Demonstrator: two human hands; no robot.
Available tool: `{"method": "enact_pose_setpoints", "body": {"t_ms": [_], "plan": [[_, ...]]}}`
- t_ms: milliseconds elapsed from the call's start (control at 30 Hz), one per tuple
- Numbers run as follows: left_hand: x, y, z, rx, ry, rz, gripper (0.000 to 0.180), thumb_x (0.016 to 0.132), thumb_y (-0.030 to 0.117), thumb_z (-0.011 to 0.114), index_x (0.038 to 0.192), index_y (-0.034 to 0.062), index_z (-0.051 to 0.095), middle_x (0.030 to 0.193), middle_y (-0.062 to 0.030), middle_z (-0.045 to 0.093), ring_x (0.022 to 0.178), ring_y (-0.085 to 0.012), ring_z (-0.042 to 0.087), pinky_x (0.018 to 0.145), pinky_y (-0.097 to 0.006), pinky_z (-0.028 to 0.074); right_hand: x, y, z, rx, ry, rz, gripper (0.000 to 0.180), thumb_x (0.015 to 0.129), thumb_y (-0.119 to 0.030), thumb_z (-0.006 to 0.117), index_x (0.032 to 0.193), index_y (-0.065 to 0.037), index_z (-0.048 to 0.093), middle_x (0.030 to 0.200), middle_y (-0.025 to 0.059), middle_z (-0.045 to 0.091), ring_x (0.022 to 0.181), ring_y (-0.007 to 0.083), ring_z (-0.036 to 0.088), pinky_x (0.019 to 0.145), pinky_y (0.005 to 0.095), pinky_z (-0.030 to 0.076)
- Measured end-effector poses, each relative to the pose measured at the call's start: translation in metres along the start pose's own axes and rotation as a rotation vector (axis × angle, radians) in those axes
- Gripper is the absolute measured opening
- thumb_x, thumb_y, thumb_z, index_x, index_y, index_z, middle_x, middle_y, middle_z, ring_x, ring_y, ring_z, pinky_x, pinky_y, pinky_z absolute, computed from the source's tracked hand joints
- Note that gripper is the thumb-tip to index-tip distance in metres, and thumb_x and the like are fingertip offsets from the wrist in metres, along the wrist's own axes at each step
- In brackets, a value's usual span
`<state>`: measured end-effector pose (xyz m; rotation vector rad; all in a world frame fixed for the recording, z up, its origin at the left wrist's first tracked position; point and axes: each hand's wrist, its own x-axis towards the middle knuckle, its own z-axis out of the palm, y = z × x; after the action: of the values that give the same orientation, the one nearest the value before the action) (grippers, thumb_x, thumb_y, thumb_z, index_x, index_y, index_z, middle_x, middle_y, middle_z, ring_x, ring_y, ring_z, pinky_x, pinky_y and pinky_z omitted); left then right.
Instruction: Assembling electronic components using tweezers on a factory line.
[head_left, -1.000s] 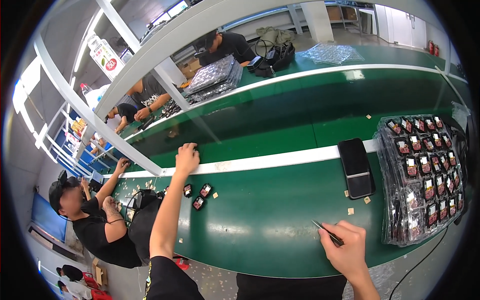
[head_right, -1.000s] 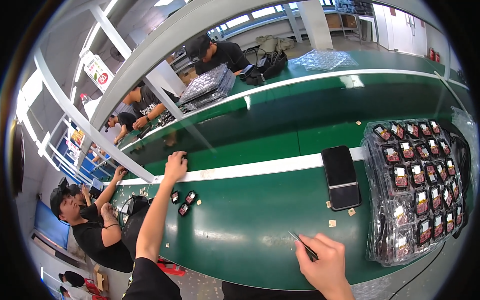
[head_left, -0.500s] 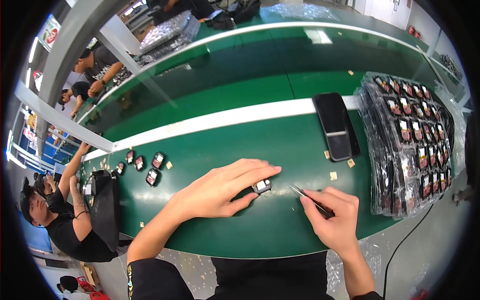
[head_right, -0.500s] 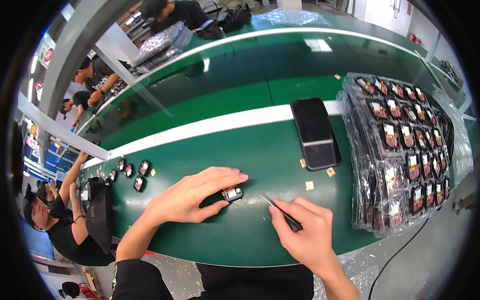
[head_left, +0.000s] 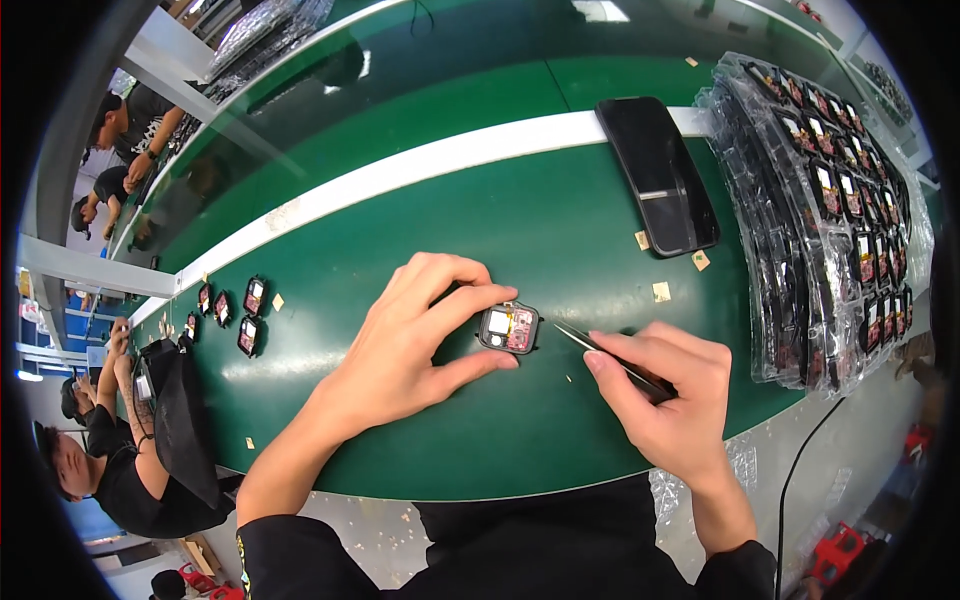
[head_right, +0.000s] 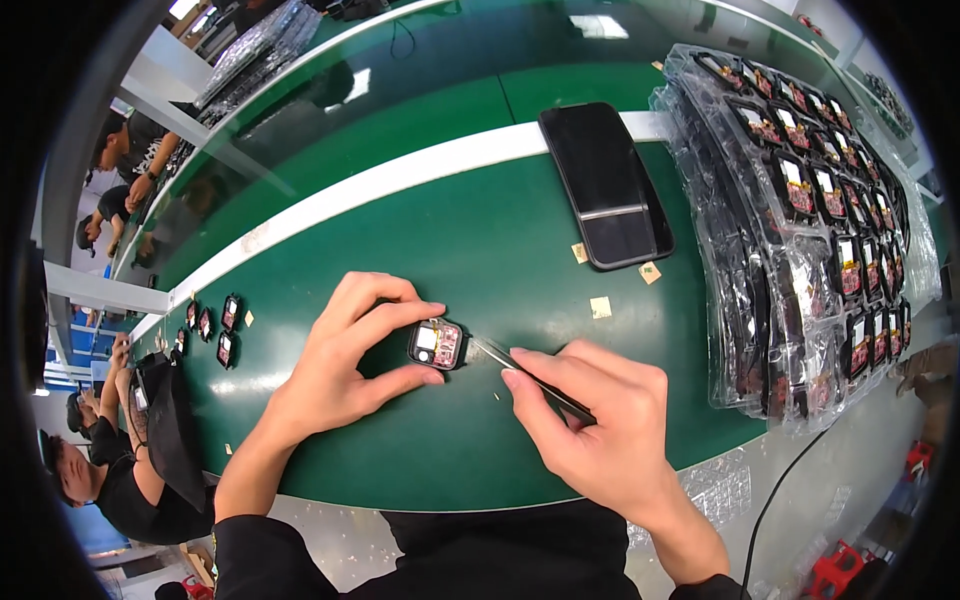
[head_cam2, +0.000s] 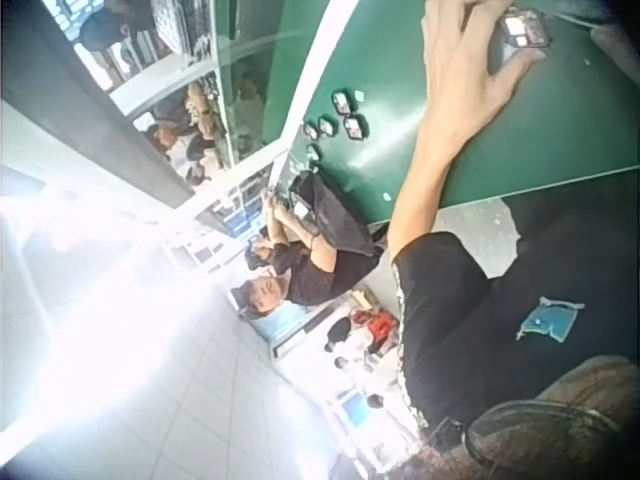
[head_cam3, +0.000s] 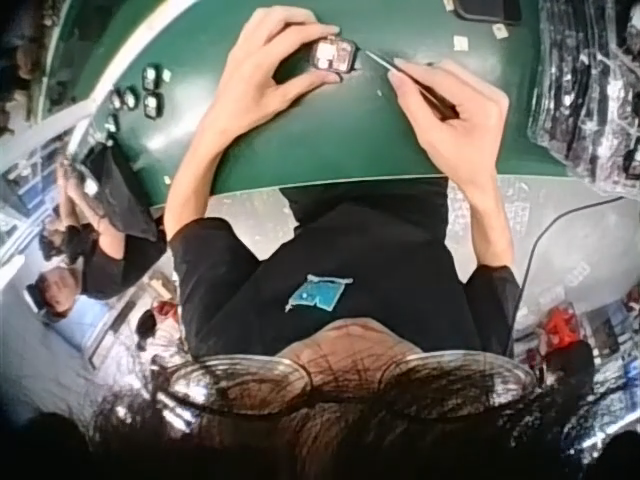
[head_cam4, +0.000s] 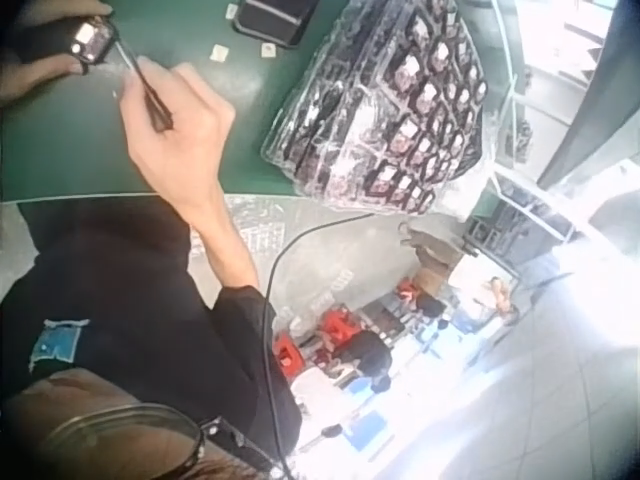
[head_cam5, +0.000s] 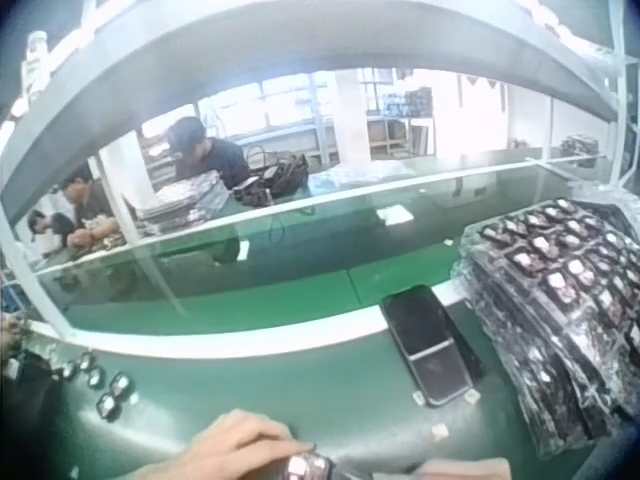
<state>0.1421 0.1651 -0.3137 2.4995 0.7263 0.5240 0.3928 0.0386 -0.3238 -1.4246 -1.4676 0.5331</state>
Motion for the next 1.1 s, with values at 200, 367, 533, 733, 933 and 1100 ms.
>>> {"method": "enact_pose_setpoints", "body": {"t_ms": [200, 367, 533, 733, 933, 1100], "plan": [[-0.004, 0.008, 0.0, -0.092, -0.021, 0.047, 0.062, 0.075, 0.03, 0.099, 0.13, 0.0081, 0.079, 0.11, -0.005, 0.072, 0.099, -0.0249, 0.063, 0.097, -0.041, 0.042, 0.007, 0.0, -0.011, 0.187, -0.174, 0.166, 0.015, 0.089, 0.003, 0.086, 0.104, 0.003, 0.086, 0.068, 0.0062, 0.067, 0.054, 0.0055, 0.055, 0.049, 0.0261, 0.038], [-0.004, 0.009, 0.001, -0.114, -0.115, 0.024, 0.062, 0.073, 0.037, 0.1, 0.124, 0.0062, 0.082, 0.094, -0.002, 0.071, 0.087, -0.0205, 0.061, 0.091, -0.038, 0.037, 0.008, 0.003, -0.004, 0.197, -0.223, 0.073, 0.014, 0.087, 0.004, 0.084, 0.101, 0.003, 0.084, 0.067, 0.0054, 0.065, 0.049, 0.0079, 0.053, 0.046, 0.0274, 0.037], [-0.004, 0.008, 0.002, -0.113, -0.111, 0.021, 0.065, 0.071, 0.04, 0.1, 0.123, 0.0056, 0.083, 0.093, -0.0016, 0.071, 0.085, -0.0205, 0.061, 0.09, -0.038, 0.037, 0.008, 0.006, 0.003, 0.049, -0.216, -0.106, 0.016, 0.083, 0.006, 0.084, 0.098, 0.001, 0.083, 0.07, 0.0038, 0.066, 0.045, 0.0113, 0.052, 0.042, 0.0294, 0.037], [-0.003, 0.005, 0.002, -0.093, -0.106, 0.045, 0.067, 0.069, 0.042, 0.1, 0.123, 0.0054, 0.084, 0.09, -0.001, 0.071, 0.082, -0.0201, 0.06, 0.087, -0.038, 0.037, 0.008, 0.005, 0.007, 0.031, -0.186, -0.081, 0.02, 0.082, 0.009, 0.083, 0.099, 0.001, 0.086, 0.064, 0.0018, 0.064, 0.046, 0.0048, 0.047, 0.044, 0.0251, 0.03], [-0.002, 0.01, 0.001, -0.129, -0.1, -0.074, 0.065, 0.067, 0.045, 0.101, 0.116, 0.0054, 0.083, 0.09, -0.0005, 0.073, 0.077, -0.0199, 0.059, 0.086, -0.037, 0.039, 0.004, 0.006, 0.002, -0.063, -0.162, -0.146, 0.024, 0.078, 0.008, 0.086, 0.102, 0.002, 0.084, 0.071, 0.0036, 0.063, 0.048, 0.0138, 0.054, 0.044, 0.0296, 0.04], [-0.002, 0.007, 0.003, -0.089, -0.096, -0.01, 0.064, 0.066, 0.046, 0.101, 0.113, 0.0062, 0.083, 0.09, -0.0014, 0.074, 0.078, -0.0199, 0.06, 0.087, -0.037, 0.04, 0.001, 0.009, 0.01, -0.102, -0.081, -0.264, 0.03, 0.074, 0.008, 0.088, 0.103, 0.003, 0.084, 0.071, 0.0031, 0.059, 0.052, 0.0155, 0.057, 0.046, 0.0311, 0.044]]}}
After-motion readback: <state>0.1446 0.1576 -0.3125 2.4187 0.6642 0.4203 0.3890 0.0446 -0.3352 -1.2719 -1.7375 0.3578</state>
